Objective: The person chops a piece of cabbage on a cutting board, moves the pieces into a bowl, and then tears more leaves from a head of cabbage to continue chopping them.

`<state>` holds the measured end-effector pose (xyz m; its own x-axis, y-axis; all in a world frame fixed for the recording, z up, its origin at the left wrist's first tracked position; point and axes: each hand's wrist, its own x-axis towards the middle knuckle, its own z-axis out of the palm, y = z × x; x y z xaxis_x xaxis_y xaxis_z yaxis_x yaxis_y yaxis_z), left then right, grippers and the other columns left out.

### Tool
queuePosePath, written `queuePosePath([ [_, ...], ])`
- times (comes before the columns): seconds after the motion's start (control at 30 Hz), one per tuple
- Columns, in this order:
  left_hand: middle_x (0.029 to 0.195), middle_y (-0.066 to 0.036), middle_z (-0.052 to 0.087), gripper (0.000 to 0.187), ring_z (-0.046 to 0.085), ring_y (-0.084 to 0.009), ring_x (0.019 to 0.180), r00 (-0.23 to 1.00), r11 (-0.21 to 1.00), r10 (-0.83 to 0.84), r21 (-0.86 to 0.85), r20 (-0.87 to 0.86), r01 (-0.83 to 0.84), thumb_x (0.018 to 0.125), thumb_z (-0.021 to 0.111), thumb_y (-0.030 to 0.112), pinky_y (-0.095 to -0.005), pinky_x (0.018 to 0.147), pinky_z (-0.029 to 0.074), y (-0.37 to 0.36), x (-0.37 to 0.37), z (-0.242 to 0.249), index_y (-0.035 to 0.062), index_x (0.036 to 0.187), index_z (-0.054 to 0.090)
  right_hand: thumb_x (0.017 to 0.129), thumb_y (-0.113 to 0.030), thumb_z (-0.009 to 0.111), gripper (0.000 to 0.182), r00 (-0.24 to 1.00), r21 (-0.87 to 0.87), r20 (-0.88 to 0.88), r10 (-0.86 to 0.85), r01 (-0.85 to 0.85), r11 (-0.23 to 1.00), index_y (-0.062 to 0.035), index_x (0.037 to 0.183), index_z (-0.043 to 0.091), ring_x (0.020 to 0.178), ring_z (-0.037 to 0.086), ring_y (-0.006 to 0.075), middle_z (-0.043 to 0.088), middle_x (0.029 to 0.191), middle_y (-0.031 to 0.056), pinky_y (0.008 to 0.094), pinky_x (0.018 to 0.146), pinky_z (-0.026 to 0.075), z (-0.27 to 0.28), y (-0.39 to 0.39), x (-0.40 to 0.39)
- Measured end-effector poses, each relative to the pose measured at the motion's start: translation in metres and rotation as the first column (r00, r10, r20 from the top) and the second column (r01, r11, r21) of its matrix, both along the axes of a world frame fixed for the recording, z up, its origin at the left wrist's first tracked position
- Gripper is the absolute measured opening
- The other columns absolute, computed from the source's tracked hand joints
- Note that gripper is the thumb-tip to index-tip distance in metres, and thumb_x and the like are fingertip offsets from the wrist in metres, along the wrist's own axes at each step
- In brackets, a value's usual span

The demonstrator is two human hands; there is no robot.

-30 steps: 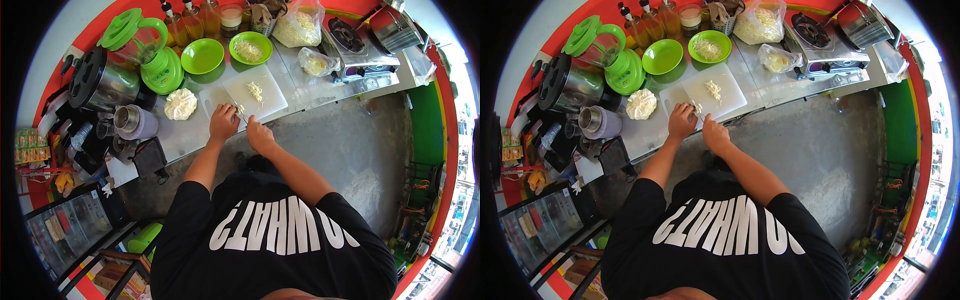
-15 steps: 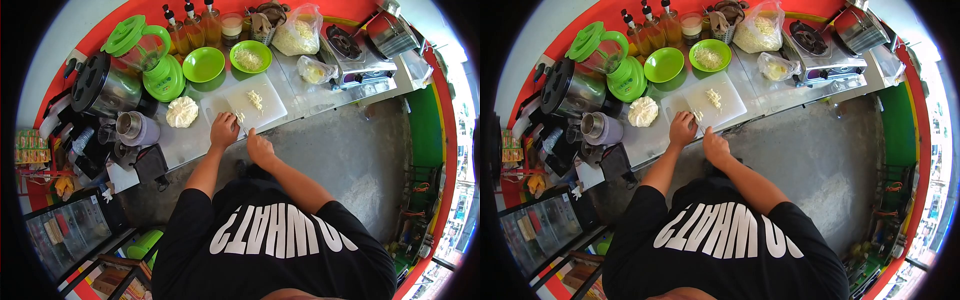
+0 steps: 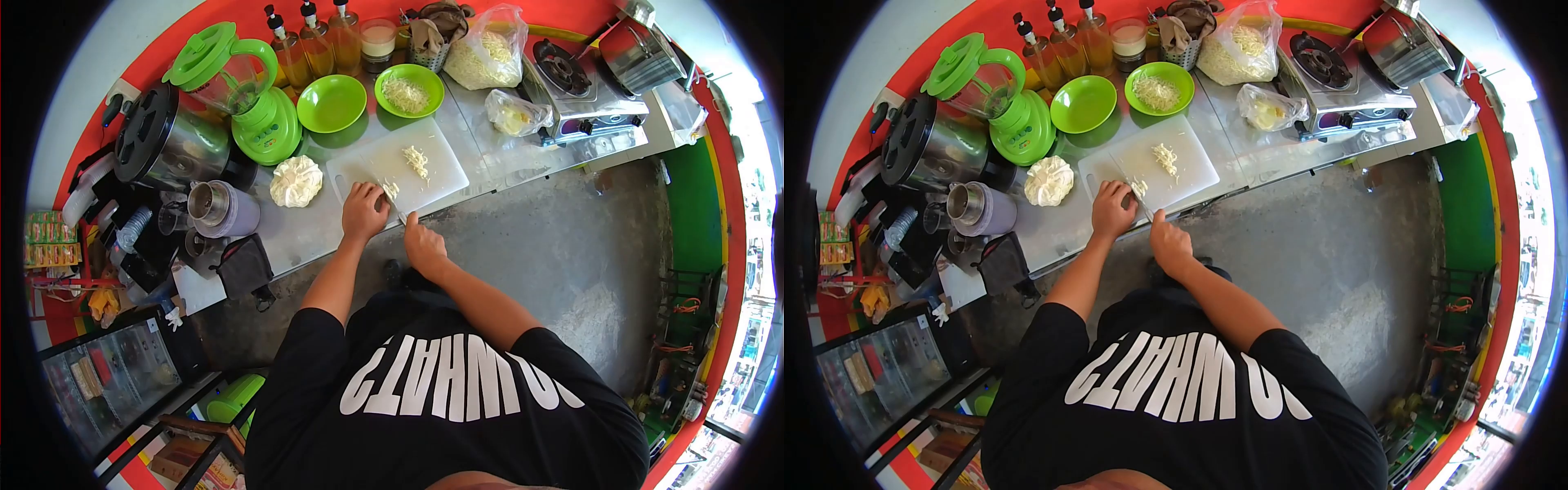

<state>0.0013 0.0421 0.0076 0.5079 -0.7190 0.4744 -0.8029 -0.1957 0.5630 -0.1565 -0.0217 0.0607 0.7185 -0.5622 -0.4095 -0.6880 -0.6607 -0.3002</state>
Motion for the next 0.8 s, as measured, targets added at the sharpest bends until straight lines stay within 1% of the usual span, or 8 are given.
queuePosePath([
  [0.1, 0.089, -0.006, 0.063, 0.012, 0.058, -0.0296, 0.090, 1.000, 0.999, 0.020, -0.028, -0.009, -0.020, 0.075, 0.068, 0.007, -0.0408, 0.078, 0.050, 0.000, 0.000, 0.001, 0.0060, 0.087, 0.067, 0.094, -0.005, 0.051, 0.019, 1.000, 0.001, 0.021, 0.006, -0.006, 1.000, 0.0016, 0.111, 0.045, 0.089, 0.073, 0.0442, 0.072, 0.094, 0.0277, 0.0516, 0.079, 0.059, -0.001, -0.008, 0.005],
  [0.17, 0.089, -0.005, 0.063, 0.013, 0.058, -0.0289, 0.091, 0.999, 0.999, 0.025, -0.027, 0.046, -0.024, 0.073, 0.069, 0.008, -0.0409, 0.080, 0.049, -0.001, 0.002, -0.003, 0.0070, 0.086, 0.067, 0.095, -0.008, 0.055, 0.024, 0.997, -0.033, -0.037, 0.065, -0.067, 0.997, 0.0012, 0.116, 0.046, 0.089, 0.075, 0.0380, 0.074, 0.094, 0.0233, 0.0466, 0.077, 0.060, 0.009, -0.013, 0.010],
  [0.4, 0.094, -0.003, 0.065, 0.012, 0.057, -0.0262, 0.095, 0.996, 0.998, 0.069, 0.003, 0.049, -0.069, 0.073, 0.069, 0.010, -0.0410, 0.084, 0.046, -0.001, 0.001, -0.007, 0.0087, 0.084, 0.067, 0.097, -0.008, 0.051, 0.017, 0.999, -0.038, -0.049, 0.006, -0.008, 0.999, -0.0003, 0.112, 0.047, 0.088, 0.075, 0.0380, 0.074, 0.094, 0.0231, 0.0460, 0.077, 0.061, -0.001, -0.001, 0.006],
  [0.5, 0.096, -0.001, 0.066, 0.011, 0.057, -0.0254, 0.098, 0.983, 0.985, 0.174, -0.020, 0.051, -0.173, 0.074, 0.070, 0.011, -0.0417, 0.088, 0.043, -0.001, 0.001, -0.002, 0.0095, 0.085, 0.068, 0.097, -0.008, 0.050, 0.016, 1.000, -0.051, -0.025, 0.013, -0.015, 0.999, -0.0006, 0.111, 0.047, 0.089, 0.075, 0.0382, 0.074, 0.094, 0.0230, 0.0458, 0.078, 0.061, 0.001, -0.008, 0.011],
  [0.57, 0.098, 0.000, 0.066, 0.014, 0.057, -0.0249, 0.100, 0.989, 0.988, 0.150, 0.047, -0.004, -0.149, 0.074, 0.072, 0.012, -0.0415, 0.090, 0.042, 0.001, 0.002, -0.001, 0.0104, 0.089, 0.071, 0.095, -0.006, 0.051, 0.023, 0.999, -0.028, 0.016, 0.050, -0.049, 0.998, 0.0021, 0.115, 0.045, 0.091, 0.073, 0.0432, 0.073, 0.095, 0.0264, 0.0517, 0.079, 0.058, 0.010, -0.011, 0.013],
  [0.6, 0.098, 0.000, 0.066, 0.014, 0.057, -0.0249, 0.100, 0.989, 0.988, 0.149, 0.045, -0.004, -0.148, 0.074, 0.072, 0.012, -0.0415, 0.090, 0.042, 0.000, 0.003, -0.004, 0.0104, 0.089, 0.071, 0.095, -0.006, 0.051, 0.023, 0.999, -0.030, 0.017, 0.049, -0.049, 0.998, 0.0021, 0.115, 0.045, 0.091, 0.073, 0.0432, 0.073, 0.095, 0.0264, 0.0517, 0.079, 0.058, 0.010, -0.011, 0.013],
  [0.67, 0.099, 0.001, 0.067, 0.016, 0.057, -0.0248, 0.100, 0.990, 0.990, 0.139, 0.035, 0.009, -0.139, 0.075, 0.072, 0.013, -0.0399, 0.090, 0.042, 0.000, 0.004, -0.009, 0.0108, 0.091, 0.072, 0.098, -0.010, 0.051, 0.014, 0.998, -0.074, -0.019, 0.063, -0.064, 0.995, -0.0018, 0.109, 0.049, 0.086, 0.076, 0.0366, 0.075, 0.092, 0.0221, 0.0449, 0.075, 0.061, 0.011, -0.007, 0.012],
  [0.8, 0.097, 0.001, 0.067, 0.015, 0.057, -0.0246, 0.100, 0.991, 0.991, 0.133, 0.005, 0.008, -0.133, 0.076, 0.071, 0.013, -0.0401, 0.089, 0.042, 0.001, 0.003, -0.008, 0.0103, 0.091, 0.071, 0.097, -0.009, 0.052, 0.015, 0.999, -0.097, -0.023, 0.047, -0.049, 0.994, -0.0019, 0.109, 0.049, 0.084, 0.076, 0.0360, 0.074, 0.092, 0.0227, 0.0445, 0.073, 0.061, -0.005, -0.003, 0.011],
])
